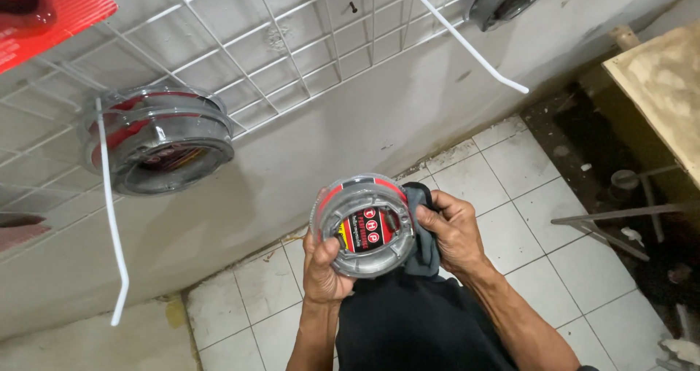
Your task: Wiping a packaged motorcycle part with a cloth and hanging it on a wall rack.
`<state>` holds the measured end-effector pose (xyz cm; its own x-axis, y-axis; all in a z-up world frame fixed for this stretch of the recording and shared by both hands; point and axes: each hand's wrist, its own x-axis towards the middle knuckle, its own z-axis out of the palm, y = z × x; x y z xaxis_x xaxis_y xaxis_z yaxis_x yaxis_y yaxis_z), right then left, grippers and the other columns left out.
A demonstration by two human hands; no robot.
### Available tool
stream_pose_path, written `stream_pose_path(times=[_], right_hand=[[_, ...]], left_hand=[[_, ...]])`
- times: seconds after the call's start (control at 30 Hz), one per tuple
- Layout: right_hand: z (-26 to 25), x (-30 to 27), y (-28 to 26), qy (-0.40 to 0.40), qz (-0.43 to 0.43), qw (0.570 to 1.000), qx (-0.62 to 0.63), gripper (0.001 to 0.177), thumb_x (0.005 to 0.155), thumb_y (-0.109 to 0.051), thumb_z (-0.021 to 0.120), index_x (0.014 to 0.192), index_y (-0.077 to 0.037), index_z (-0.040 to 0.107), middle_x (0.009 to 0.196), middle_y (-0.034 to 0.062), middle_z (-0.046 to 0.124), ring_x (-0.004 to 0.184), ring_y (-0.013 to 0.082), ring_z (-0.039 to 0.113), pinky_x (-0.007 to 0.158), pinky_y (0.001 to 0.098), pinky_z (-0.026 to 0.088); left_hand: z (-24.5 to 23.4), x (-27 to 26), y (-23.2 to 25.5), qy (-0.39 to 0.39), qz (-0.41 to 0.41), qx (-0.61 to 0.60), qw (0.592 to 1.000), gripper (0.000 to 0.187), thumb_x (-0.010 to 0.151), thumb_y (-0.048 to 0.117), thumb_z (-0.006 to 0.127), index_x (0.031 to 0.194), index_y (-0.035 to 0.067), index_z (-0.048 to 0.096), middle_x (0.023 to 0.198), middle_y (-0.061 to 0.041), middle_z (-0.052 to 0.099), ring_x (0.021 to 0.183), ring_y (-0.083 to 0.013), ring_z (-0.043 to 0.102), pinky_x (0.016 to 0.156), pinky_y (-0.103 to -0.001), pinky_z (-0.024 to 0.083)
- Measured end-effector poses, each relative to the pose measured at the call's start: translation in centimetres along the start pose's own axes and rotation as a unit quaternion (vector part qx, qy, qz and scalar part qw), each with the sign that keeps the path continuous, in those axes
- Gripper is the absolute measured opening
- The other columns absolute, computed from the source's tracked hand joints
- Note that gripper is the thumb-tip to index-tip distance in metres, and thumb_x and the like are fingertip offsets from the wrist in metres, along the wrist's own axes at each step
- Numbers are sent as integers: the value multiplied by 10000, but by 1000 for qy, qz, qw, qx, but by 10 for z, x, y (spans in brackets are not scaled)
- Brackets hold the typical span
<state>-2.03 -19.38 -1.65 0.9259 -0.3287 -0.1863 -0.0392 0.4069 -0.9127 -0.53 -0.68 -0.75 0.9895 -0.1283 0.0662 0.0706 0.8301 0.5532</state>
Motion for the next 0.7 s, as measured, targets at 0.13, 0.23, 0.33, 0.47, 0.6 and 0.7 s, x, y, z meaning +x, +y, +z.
stream_pose_path(times=[0.13,0.23,0.33,0.47,0.6,0.7], right_hand=[[-8,-3,-7,-98,-10,994,-37,180,882,-102,730,975,49,700,708,42,627,541,70,515,474,191,447],[-1,-9,-14,-83,-47,993,-64,209,951,-138,668,1031,50,713,790,51,675,624,72,553,557,204,475],[-1,-10,-20,-86,-48,985,-140,245,976,-195,621,942,27,718,657,8,605,530,60,485,465,209,406],[-14,-1,-26,-159,-25,983,-83,219,938,-176,683,816,4,708,687,29,599,521,67,465,444,205,401],[-19,17,-40,-235,-15,971,-38,116,859,-63,749,923,32,767,831,129,741,559,114,619,484,186,528],[-4,20,-59,-204,-23,970,-131,138,826,-77,783,895,42,774,782,77,719,535,77,529,462,195,424]], left_hand=[[4,-9,10,-35,-51,-30,998,822,833,102,784,1546,29,381,1380,-189,619,1220,-298,641,1084,-455,536],[6,-12,9,-24,-68,-38,997,857,829,123,788,1558,24,348,1385,-205,597,1227,-304,624,1076,-446,530],[3,-14,7,-5,-94,-56,994,870,803,155,802,1552,62,368,1391,-183,592,1239,-300,608,1083,-453,514],[-8,-16,7,-15,-95,-43,994,858,804,169,801,1544,49,384,1370,-185,612,1218,-304,625,1069,-458,530],[-8,-17,11,-74,-138,8,988,820,792,172,834,1498,6,452,1328,-216,649,1158,-330,674,1018,-457,585],[-9,-23,3,-62,-185,50,979,905,746,112,779,1521,-97,361,1356,-278,615,1194,-339,644,1060,-445,519]])
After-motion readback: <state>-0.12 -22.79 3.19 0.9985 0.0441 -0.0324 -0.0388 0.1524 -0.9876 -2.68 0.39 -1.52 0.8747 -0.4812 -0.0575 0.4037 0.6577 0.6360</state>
